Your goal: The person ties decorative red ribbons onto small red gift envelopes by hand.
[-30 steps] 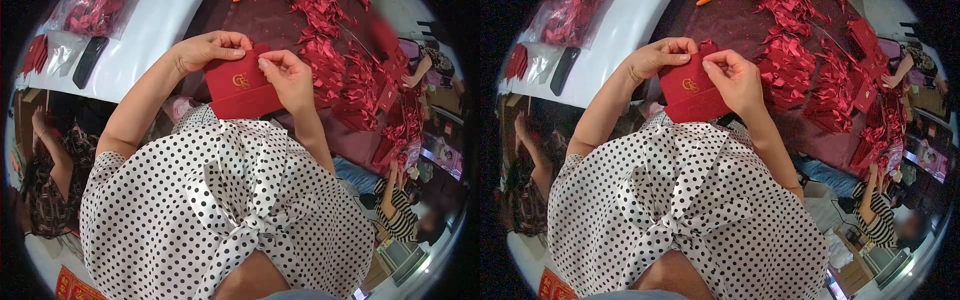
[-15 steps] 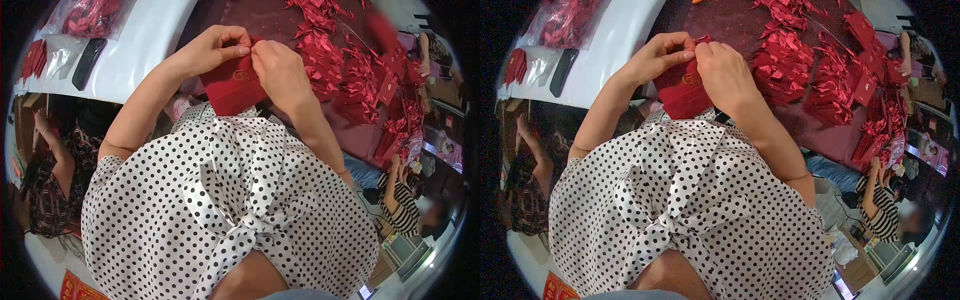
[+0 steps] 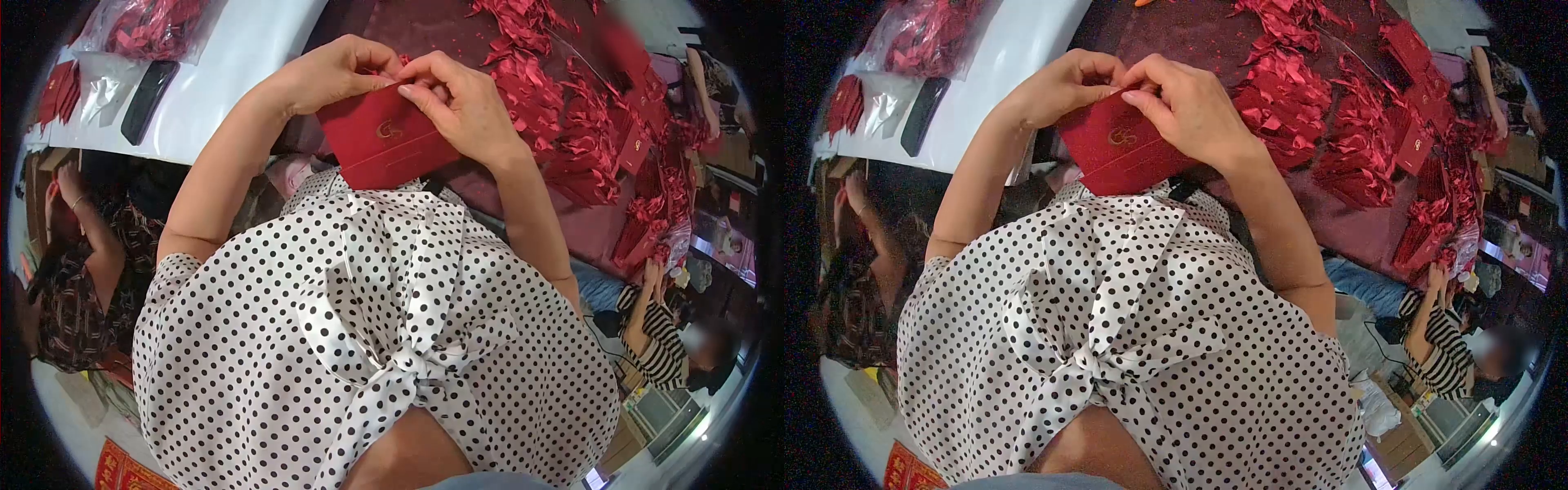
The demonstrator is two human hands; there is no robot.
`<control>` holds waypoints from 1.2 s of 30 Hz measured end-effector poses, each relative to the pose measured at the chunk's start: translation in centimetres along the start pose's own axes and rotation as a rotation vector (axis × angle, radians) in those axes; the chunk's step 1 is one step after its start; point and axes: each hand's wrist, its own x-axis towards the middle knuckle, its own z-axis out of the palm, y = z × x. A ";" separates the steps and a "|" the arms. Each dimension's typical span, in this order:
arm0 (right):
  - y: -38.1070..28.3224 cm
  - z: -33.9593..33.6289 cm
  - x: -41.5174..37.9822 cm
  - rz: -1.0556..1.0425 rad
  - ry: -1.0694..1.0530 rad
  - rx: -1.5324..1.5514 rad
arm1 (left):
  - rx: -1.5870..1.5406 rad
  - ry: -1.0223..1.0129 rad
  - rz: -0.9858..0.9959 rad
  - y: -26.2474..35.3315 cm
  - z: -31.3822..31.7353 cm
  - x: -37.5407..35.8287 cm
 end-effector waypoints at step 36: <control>1.4 -5.4 -3.0 0.342 0.129 0.660 | 0.119 0.485 -0.119 -2.2 -1.8 -2.8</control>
